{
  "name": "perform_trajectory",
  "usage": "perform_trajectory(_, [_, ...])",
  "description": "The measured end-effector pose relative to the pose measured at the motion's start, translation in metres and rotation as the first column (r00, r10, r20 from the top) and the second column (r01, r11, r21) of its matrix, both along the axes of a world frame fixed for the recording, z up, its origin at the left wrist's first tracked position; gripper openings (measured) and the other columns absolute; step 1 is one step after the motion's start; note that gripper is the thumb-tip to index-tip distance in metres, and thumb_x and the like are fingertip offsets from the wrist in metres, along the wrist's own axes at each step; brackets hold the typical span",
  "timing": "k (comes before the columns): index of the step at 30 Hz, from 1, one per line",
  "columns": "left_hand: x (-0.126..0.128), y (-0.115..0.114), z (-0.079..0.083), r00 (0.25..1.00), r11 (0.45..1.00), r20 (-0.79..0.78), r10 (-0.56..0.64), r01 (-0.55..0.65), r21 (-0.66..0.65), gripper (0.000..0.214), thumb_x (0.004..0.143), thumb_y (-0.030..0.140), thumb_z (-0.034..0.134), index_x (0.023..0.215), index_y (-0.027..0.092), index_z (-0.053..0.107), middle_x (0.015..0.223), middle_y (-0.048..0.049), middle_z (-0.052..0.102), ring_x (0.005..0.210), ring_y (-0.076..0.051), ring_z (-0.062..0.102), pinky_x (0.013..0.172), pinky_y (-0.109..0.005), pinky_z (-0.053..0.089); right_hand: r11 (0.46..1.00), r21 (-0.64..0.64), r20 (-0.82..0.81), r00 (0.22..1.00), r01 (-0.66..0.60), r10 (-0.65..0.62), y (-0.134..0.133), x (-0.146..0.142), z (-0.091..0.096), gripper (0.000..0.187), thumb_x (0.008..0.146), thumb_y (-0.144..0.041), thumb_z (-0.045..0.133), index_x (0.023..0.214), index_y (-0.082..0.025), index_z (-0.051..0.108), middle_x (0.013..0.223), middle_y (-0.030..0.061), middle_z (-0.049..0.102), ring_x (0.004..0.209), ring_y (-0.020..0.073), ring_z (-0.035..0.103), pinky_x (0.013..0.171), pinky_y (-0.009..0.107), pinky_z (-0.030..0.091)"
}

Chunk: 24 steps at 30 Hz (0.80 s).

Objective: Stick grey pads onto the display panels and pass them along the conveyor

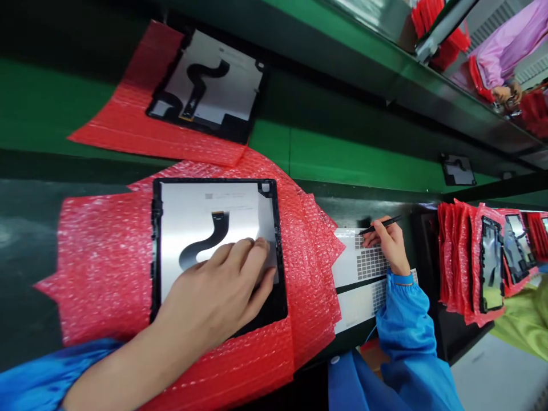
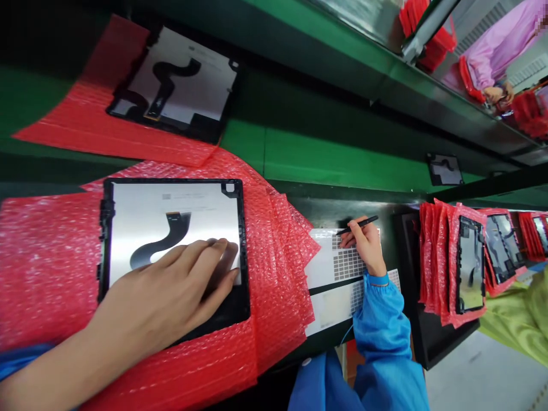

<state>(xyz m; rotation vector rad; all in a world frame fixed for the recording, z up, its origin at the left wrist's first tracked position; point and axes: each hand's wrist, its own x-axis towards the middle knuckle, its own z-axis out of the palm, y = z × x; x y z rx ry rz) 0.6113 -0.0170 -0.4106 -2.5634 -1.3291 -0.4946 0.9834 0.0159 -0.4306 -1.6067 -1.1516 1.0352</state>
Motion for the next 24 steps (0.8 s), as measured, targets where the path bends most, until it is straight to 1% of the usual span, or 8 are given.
perform_trajectory(5, [-0.002, -0.001, 0.0, 0.998, 0.996, -0.059, 0.0, -0.006, -0.094, 0.029, 0.106, 0.025, 0.046, 0.115, 0.008, 0.068, 0.106, -0.0192, 0.074, 0.086, -0.03, 0.073, 0.054, -0.035, 0.052, 0.999, 0.032, -0.114, 0.993, -0.018, 0.021, -0.001, 0.003, 0.005, 0.042, 0.089, -0.063, 0.078, 0.09, -0.025, 0.062, 0.063, -0.0015, 0.075, 0.045, 0.0191, 0.071, 0.045, 0.028, 0.058])
perform_trajectory(8, [-0.002, 0.0, 0.001, 0.999, 0.99, -0.04, -0.025, 0.019, -0.141, 0.03, 0.104, 0.022, 0.05, 0.122, 0.006, 0.067, 0.103, -0.0176, 0.074, 0.086, -0.03, 0.073, 0.054, -0.036, 0.054, 0.995, 0.093, -0.137, 0.99, -0.02, 0.032, -0.001, -0.008, 0.015, 0.04, 0.092, -0.062, 0.074, 0.091, -0.025, 0.06, 0.062, -0.0024, 0.074, 0.045, 0.0198, 0.071, 0.046, 0.031, 0.059])
perform_trajectory(10, [-0.001, 0.001, 0.002, 0.998, 0.986, -0.05, -0.045, 0.036, -0.164, 0.033, 0.103, 0.02, 0.052, 0.13, 0.005, 0.065, 0.105, -0.0166, 0.074, 0.089, -0.03, 0.074, 0.056, -0.036, 0.057, 0.99, 0.132, -0.143, 0.987, -0.05, 0.069, 0.003, -0.027, 0.022, 0.037, 0.095, -0.06, 0.072, 0.092, -0.025, 0.06, 0.063, -0.0031, 0.073, 0.046, 0.0196, 0.072, 0.047, 0.031, 0.06])
perform_trajectory(13, [0.002, 0.001, 0.006, 0.995, 0.982, -0.094, -0.044, 0.026, -0.187, 0.038, 0.102, 0.018, 0.056, 0.137, 0.005, 0.063, 0.107, -0.0149, 0.074, 0.091, -0.028, 0.073, 0.059, -0.035, 0.059, 0.976, 0.161, -0.173, 0.97, -0.144, 0.171, 0.014, -0.07, 0.03, 0.034, 0.098, -0.058, 0.07, 0.093, -0.025, 0.06, 0.063, -0.0033, 0.073, 0.048, 0.0185, 0.073, 0.048, 0.03, 0.061])
perform_trajectory(16, [0.004, 0.0, 0.007, 0.993, 0.975, -0.11, -0.036, 0.01, -0.22, 0.042, 0.101, 0.018, 0.057, 0.14, 0.005, 0.062, 0.104, -0.0133, 0.072, 0.087, -0.026, 0.071, 0.058, -0.034, 0.059, 0.956, 0.158, -0.236, 0.93, -0.248, 0.281, 0.027, -0.117, 0.032, 0.036, 0.098, -0.059, 0.07, 0.093, -0.025, 0.058, 0.062, -0.0037, 0.072, 0.046, 0.0174, 0.072, 0.048, 0.029, 0.061])
perform_trajectory(18, [0.004, -0.001, 0.006, 0.993, 0.972, -0.111, -0.043, 0.016, -0.233, 0.046, 0.099, 0.015, 0.057, 0.144, 0.005, 0.06, 0.104, -0.013, 0.071, 0.087, -0.025, 0.07, 0.06, -0.034, 0.06, 0.943, 0.148, -0.27, 0.906, -0.297, 0.327, 0.035, -0.142, 0.03, 0.038, 0.098, -0.06, 0.07, 0.094, -0.026, 0.056, 0.062, -0.0042, 0.071, 0.046, 0.0167, 0.071, 0.047, 0.028, 0.061])
perform_trajectory(21, [0.003, -0.002, 0.005, 0.991, 0.977, -0.123, -0.054, 0.027, -0.213, 0.052, 0.096, 0.009, 0.059, 0.148, 0.006, 0.057, 0.107, -0.0136, 0.07, 0.089, -0.025, 0.069, 0.065, -0.034, 0.062, 0.935, 0.116, -0.291, 0.889, -0.335, 0.355, 0.041, -0.162, 0.024, 0.04, 0.097, -0.063, 0.07, 0.093, -0.026, 0.054, 0.061, -0.0054, 0.07, 0.045, 0.0149, 0.07, 0.045, 0.025, 0.06])
perform_trajectory(24, [0.001, -0.003, 0.005, 0.989, 0.98, -0.133, -0.067, 0.04, -0.193, 0.053, 0.095, 0.012, 0.061, 0.148, 0.006, 0.057, 0.111, -0.0146, 0.069, 0.092, -0.026, 0.067, 0.071, -0.037, 0.064, 0.931, 0.079, -0.317, 0.876, -0.357, 0.363, 0.041, -0.166, 0.018, 0.041, 0.097, -0.063, 0.07, 0.092, -0.026, 0.053, 0.062, -0.006, 0.07, 0.044, 0.0136, 0.069, 0.045, 0.023, 0.06])
